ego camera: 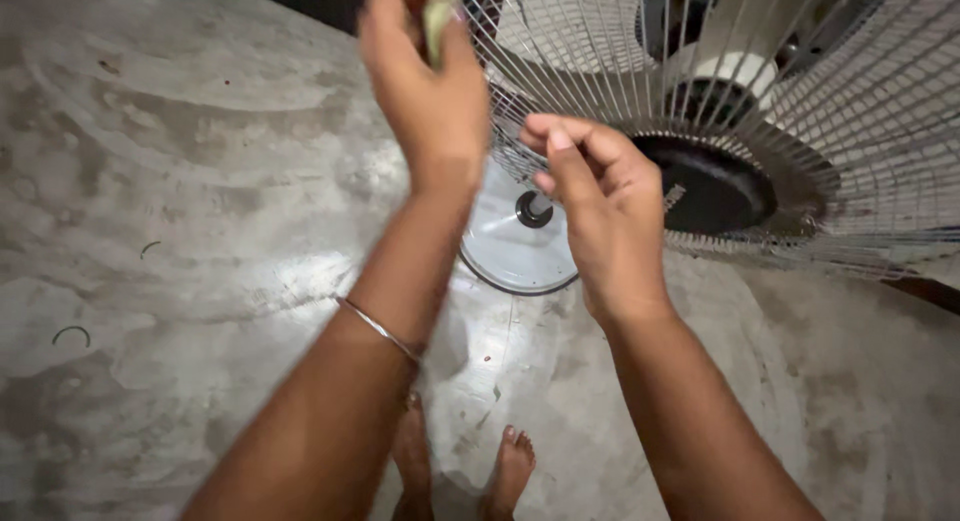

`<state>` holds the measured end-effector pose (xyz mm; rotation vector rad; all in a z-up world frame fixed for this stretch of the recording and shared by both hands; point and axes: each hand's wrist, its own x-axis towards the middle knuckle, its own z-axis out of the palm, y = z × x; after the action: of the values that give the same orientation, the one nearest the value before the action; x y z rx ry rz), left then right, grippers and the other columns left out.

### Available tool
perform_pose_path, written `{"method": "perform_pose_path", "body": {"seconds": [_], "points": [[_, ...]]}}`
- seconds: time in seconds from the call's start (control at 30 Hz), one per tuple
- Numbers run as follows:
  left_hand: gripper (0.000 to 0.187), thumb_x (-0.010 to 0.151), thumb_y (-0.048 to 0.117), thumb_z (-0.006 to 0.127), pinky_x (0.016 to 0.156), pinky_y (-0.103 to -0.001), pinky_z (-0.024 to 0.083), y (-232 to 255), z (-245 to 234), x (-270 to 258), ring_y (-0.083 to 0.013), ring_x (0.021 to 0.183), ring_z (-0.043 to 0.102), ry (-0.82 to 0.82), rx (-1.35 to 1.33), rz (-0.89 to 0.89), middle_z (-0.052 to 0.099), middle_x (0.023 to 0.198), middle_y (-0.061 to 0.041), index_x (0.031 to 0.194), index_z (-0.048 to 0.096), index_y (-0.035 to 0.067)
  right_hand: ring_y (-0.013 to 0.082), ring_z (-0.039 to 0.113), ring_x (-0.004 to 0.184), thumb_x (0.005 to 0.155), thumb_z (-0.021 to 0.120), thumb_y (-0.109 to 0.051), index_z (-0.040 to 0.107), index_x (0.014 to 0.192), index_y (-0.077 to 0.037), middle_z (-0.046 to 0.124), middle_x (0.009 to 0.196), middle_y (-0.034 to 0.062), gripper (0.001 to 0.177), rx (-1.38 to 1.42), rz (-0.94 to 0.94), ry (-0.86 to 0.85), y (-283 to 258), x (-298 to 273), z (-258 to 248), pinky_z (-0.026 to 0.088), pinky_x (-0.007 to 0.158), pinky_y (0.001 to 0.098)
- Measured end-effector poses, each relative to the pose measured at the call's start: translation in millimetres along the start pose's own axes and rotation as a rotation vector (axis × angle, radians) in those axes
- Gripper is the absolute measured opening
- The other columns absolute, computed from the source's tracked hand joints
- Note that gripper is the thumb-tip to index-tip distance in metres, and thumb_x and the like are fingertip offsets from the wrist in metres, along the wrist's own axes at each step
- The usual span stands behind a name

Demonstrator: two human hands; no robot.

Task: The person cleans the front and back grill and blades of a stand fan using a cloth.

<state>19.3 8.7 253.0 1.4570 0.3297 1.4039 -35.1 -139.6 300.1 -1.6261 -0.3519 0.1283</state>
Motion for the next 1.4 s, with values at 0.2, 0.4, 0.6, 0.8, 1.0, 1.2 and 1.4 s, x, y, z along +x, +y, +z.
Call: {"method": "perform_pose_path", "body": {"seconds": [0.2, 0.4, 0.6, 0.8, 1.0, 1.2, 1.4], "points": [[0.022, 0.101, -0.006, 0.06, 0.102, -0.03, 0.053, 37.2, -13.4, -28.5, -0.0169, 0.105, 0.063, -0.063, -0.312, -0.225, 0.055, 0.122, -0.007, 0.12, 0.062, 0.006, 0.0134, 0.071, 0.11, 0.104, 0.061, -0.015, 0.072, 0.119, 0.001, 0.075, 0.118, 0.008, 0.024, 0.047, 0.017, 0.057, 2.1, -0.4, 3.6, 0.058, 0.087, 0.0251], [0.017, 0.099, -0.005, 0.066, 0.093, -0.029, 0.055, 28.7, -17.0, -17.1, -0.0141, 0.101, 0.064, -0.138, -0.178, -0.177, 0.063, 0.111, -0.006, 0.112, 0.067, 0.006, 0.0134, 0.071, 0.11, 0.104, 0.06, -0.016, 0.071, 0.118, 0.0, 0.075, 0.117, 0.0079, 0.024, 0.048, 0.021, 0.064, -1.0, -0.9, 5.2, 0.058, 0.088, 0.0263], [0.017, 0.099, -0.002, 0.063, 0.093, -0.03, 0.057, 14.5, 0.9, 7.1, -0.0184, 0.103, 0.067, 0.024, -0.272, -0.269, 0.062, 0.115, -0.007, 0.113, 0.064, 0.006, 0.0134, 0.071, 0.109, 0.104, 0.06, -0.016, 0.071, 0.118, 0.0, 0.075, 0.116, 0.0081, 0.024, 0.021, 0.035, 0.074, 0.0, -0.6, 4.9, 0.058, 0.089, 0.0269], [0.02, 0.1, 0.001, 0.063, 0.1, -0.033, 0.05, 45.6, -18.5, -19.6, -0.0199, 0.11, 0.058, -0.127, -0.195, -0.224, 0.057, 0.121, -0.008, 0.12, 0.06, 0.006, 0.0142, 0.071, 0.108, 0.103, 0.061, -0.016, 0.071, 0.118, 0.001, 0.075, 0.117, 0.0089, 0.025, 0.008, 0.065, 0.101, 4.6, 1.4, 1.1, 0.058, 0.089, 0.0285], [0.019, 0.096, 0.002, 0.068, 0.08, -0.031, 0.051, 56.9, -21.4, 1.1, -0.0171, 0.093, 0.058, -0.167, -0.197, -0.351, 0.058, 0.116, -0.007, 0.114, 0.063, 0.007, 0.0161, 0.071, 0.11, 0.102, 0.06, -0.016, 0.072, 0.117, 0.001, 0.075, 0.118, 0.0094, 0.026, 0.07, 0.137, 0.164, -10.4, 5.9, 14.6, 0.06, 0.09, 0.0311], [0.021, 0.096, 0.0, 0.071, 0.084, -0.029, 0.053, 52.9, -30.0, 5.9, -0.015, 0.099, 0.059, -0.232, -0.152, -0.316, 0.06, 0.114, -0.006, 0.114, 0.063, 0.006, 0.0158, 0.069, 0.115, 0.102, 0.057, -0.019, 0.065, 0.13, -0.002, 0.072, 0.125, 0.0095, 0.033, 0.028, 0.178, 0.161, -17.0, 7.4, 33.1, 0.058, 0.093, 0.0311], [0.023, 0.091, -0.003, 0.065, 0.087, -0.03, 0.058, 49.6, -40.6, 7.1, -0.0185, 0.104, 0.064, -0.339, -0.306, -0.488, 0.056, 0.122, -0.01, 0.113, 0.062, 0.004, 0.0125, 0.067, 0.111, 0.105, 0.055, -0.02, 0.061, 0.137, -0.004, 0.07, 0.126, 0.0053, 0.037, 0.075, 0.101, 0.108, -17.8, 14.2, 50.4, 0.056, 0.089, 0.0278]]}}
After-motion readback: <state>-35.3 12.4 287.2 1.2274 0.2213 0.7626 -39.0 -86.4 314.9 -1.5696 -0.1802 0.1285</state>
